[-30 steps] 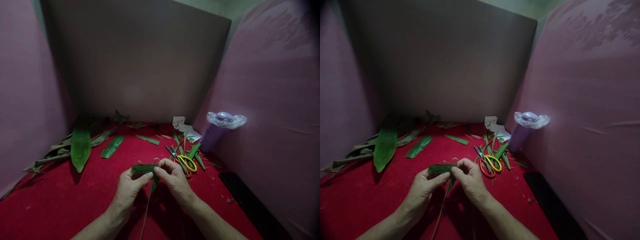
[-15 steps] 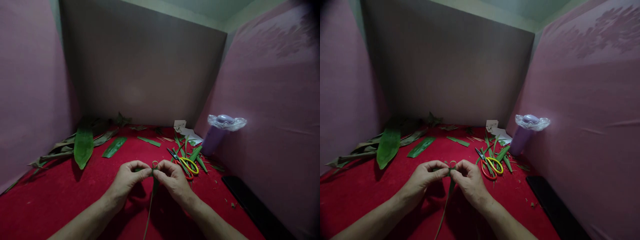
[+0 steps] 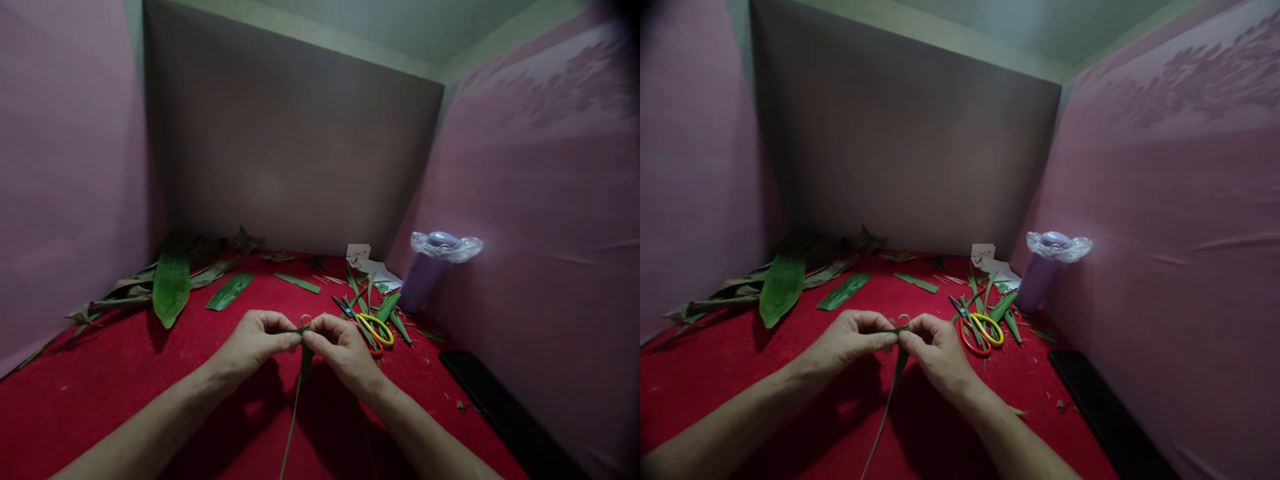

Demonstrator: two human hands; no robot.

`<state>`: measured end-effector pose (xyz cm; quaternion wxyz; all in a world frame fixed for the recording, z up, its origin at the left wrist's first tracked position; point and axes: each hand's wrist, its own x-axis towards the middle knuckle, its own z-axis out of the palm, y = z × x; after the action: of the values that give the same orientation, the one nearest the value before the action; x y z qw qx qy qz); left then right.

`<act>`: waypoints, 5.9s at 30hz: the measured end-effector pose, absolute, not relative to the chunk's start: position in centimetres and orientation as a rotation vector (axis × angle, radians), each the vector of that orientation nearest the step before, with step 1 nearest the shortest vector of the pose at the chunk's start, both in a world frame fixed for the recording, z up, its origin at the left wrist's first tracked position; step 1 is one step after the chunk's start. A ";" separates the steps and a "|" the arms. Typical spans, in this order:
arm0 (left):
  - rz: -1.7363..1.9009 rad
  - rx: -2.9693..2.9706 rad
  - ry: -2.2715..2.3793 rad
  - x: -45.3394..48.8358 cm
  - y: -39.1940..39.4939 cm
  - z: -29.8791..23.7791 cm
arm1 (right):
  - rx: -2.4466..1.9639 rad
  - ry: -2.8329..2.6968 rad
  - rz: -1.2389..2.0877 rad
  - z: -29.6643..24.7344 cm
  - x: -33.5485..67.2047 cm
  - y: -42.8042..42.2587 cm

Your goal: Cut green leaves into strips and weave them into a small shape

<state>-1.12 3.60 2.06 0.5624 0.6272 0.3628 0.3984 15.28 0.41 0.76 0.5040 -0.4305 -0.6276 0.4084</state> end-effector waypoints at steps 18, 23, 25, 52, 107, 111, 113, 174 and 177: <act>0.942 1.464 0.877 -1.2 3.7 2.1 | -0.998 -1.458 1.063 0.4 15.3 0.9; 0.937 1.471 0.904 -0.9 3.6 2.1 | -1.051 -1.446 1.051 0.1 15.5 0.9; 0.934 1.475 0.913 -0.9 3.6 2.1 | -1.048 -1.445 1.051 0.2 15.6 0.9; 0.983 1.190 0.697 -1.1 3.0 2.1 | -0.922 -1.182 1.177 -0.3 15.6 1.6; 1.227 1.170 0.888 0.4 2.9 0.3 | -1.077 -1.137 1.234 0.2 15.8 1.3; 1.239 1.131 0.866 0.5 3.1 0.2 | -1.081 -1.126 1.248 0.0 15.7 1.3; 1.227 1.109 0.839 0.6 3.2 0.2 | -1.071 -1.112 1.251 0.1 15.7 1.2; 1.167 1.056 0.833 0.3 2.3 0.7 | -1.042 -1.256 1.209 0.3 14.7 0.2; 1.199 1.045 0.862 0.3 2.4 0.8 | -1.066 -1.298 1.092 0.4 14.7 0.3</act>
<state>0.26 2.40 0.77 0.6181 0.4543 0.3744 0.5209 14.71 0.27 0.44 0.5391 -0.4481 -0.5457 0.4591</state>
